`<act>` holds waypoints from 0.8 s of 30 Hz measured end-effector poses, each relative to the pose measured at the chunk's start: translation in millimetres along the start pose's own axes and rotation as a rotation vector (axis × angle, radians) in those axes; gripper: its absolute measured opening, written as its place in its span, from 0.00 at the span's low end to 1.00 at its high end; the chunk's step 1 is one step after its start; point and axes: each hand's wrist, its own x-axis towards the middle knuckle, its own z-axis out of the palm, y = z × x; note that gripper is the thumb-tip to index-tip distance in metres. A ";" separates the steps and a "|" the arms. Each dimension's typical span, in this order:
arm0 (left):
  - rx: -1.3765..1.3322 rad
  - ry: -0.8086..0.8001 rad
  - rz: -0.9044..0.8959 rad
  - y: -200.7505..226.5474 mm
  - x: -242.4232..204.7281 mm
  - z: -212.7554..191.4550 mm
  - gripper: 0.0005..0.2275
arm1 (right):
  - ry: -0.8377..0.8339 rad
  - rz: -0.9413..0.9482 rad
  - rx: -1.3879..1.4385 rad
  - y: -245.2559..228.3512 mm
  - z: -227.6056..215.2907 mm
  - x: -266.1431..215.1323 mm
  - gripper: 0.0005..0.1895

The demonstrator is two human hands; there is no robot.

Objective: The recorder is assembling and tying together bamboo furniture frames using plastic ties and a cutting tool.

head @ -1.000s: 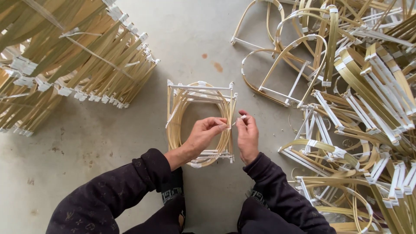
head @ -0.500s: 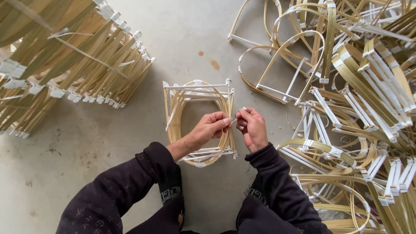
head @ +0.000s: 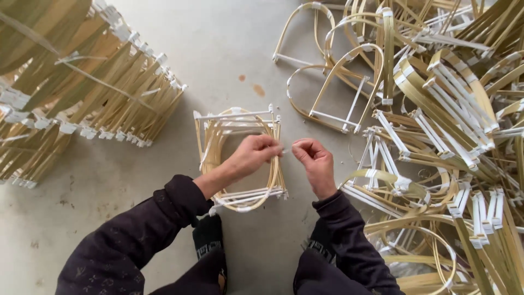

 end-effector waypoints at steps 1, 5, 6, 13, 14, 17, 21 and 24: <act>0.007 0.000 0.008 10.8 5.2 2.9 0.09 | -0.001 -0.010 0.002 -1.3 0.6 3.1 0.04; 0.250 -0.063 -0.002 29.2 20.2 10.8 0.09 | -0.066 0.098 0.209 23.8 -11.3 4.7 0.05; 0.291 -0.058 0.001 30.6 25.4 10.1 0.10 | -0.085 0.209 0.356 36.2 -18.0 7.1 0.07; 0.307 -0.048 -0.090 48.6 35.2 25.3 0.12 | -0.157 0.290 0.250 22.0 -9.8 9.2 0.13; 0.319 -0.048 -0.119 49.8 35.6 27.2 0.11 | -0.150 0.249 0.200 30.2 -10.0 7.6 0.11; 0.334 -0.070 -0.127 46.2 36.5 28.5 0.10 | -0.117 0.203 0.166 53.5 -11.3 6.8 0.09; 0.564 0.047 0.155 46.3 22.9 28.2 0.19 | 0.002 0.343 0.495 60.4 -10.3 1.8 0.04; 1.058 0.139 0.416 22.7 16.3 30.8 0.14 | 0.100 0.425 0.702 94.4 -14.8 -2.3 0.03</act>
